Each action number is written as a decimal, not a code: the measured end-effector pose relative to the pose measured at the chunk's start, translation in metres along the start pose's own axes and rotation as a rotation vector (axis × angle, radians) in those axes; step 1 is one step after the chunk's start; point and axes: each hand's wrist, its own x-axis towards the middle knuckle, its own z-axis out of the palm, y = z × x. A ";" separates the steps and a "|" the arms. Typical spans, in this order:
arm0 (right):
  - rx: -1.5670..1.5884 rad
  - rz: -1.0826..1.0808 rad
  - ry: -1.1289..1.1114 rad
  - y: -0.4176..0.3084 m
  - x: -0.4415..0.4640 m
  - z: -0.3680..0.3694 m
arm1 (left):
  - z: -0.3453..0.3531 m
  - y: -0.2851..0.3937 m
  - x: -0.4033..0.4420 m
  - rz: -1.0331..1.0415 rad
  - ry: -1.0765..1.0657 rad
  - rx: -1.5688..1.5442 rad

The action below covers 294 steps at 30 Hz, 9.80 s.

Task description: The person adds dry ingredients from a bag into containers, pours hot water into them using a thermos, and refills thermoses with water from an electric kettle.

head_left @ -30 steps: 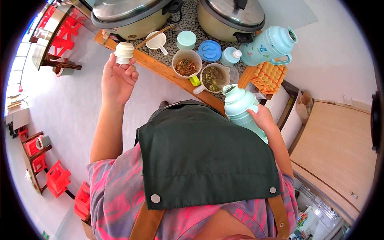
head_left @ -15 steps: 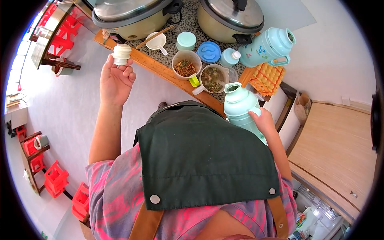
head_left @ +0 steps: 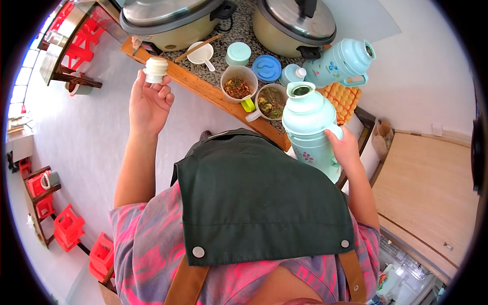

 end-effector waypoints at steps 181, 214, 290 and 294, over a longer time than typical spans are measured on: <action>1.149 0.344 0.881 0.299 -0.045 -0.047 | 0.220 -0.522 0.228 -0.521 0.433 -0.366; 1.566 0.118 0.566 0.244 0.250 -0.029 | 0.130 -0.325 0.210 0.001 -0.141 1.574; 0.551 -0.288 -0.274 0.049 0.243 0.121 | 0.011 -0.228 0.119 0.232 0.307 1.801; 0.022 -0.479 -0.328 0.024 0.284 0.139 | 0.000 -0.237 0.136 0.287 0.328 1.844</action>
